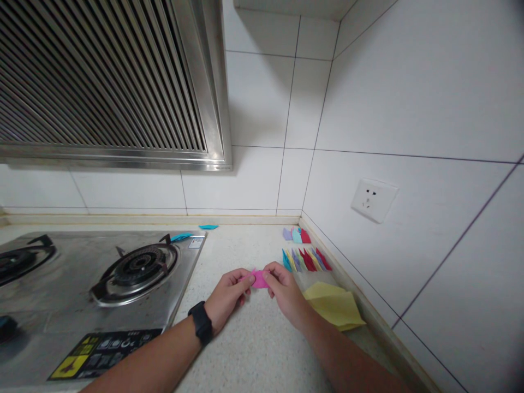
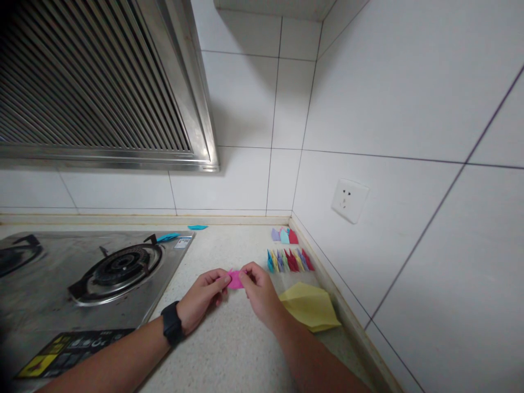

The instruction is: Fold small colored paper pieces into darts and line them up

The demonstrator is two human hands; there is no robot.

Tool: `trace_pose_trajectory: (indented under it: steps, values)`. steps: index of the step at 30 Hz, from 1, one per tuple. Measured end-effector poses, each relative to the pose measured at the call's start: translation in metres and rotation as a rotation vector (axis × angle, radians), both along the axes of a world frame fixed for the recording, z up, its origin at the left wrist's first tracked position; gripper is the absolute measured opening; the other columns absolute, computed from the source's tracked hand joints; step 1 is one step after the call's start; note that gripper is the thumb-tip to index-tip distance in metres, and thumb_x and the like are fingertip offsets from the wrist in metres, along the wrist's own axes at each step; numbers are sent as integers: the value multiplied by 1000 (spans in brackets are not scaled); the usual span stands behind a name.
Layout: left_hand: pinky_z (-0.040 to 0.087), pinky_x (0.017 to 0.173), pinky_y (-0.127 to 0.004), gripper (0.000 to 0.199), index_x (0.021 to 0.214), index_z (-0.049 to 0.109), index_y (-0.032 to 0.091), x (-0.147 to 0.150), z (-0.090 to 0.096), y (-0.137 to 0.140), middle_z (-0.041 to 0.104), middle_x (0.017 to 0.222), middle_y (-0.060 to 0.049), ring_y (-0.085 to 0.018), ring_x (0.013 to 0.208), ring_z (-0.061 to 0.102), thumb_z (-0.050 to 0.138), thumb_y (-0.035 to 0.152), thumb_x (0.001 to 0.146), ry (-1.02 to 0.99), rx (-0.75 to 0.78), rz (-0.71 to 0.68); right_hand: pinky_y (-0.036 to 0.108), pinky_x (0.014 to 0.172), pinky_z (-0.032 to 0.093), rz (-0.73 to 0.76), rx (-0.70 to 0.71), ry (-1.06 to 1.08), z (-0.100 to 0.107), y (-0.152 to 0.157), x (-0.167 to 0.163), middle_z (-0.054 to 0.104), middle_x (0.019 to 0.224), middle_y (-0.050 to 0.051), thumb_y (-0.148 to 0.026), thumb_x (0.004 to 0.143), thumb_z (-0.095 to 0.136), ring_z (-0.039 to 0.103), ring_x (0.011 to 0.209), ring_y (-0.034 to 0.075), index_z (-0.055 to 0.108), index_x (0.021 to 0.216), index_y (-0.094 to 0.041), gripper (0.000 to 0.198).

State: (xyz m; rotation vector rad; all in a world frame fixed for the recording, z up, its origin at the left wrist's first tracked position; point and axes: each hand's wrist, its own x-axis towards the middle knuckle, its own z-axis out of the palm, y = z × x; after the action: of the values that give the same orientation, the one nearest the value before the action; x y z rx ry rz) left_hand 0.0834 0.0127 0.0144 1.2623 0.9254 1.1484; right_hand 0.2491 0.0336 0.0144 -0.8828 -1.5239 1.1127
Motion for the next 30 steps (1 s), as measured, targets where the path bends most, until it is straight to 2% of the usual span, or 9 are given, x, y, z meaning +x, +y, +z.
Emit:
trace_pose_trajectory:
  steps: [6,14,30]
  values:
    - [27,44,-19,33,78,60,13,0,2,0,49,60,3,-6,48,38,63,46,81,9,2,-20,21,43,28,-4,-13,-10,0,0,0,43,58,-6,-34,85,55,37,48,8,53,76,-18,18]
    - [26,43,-19,33,78,60,14,1,2,0,48,58,4,-6,46,38,63,47,81,9,-7,-6,21,43,27,63,-79,-61,1,-1,0,40,52,-7,-37,87,52,36,46,9,53,74,-18,22]
    - [26,44,-19,36,76,60,14,1,5,-2,49,59,3,-6,47,38,63,49,79,0,-6,-10,21,45,28,80,-74,-56,0,-1,0,41,52,-7,-41,87,53,37,46,9,55,73,-18,27]
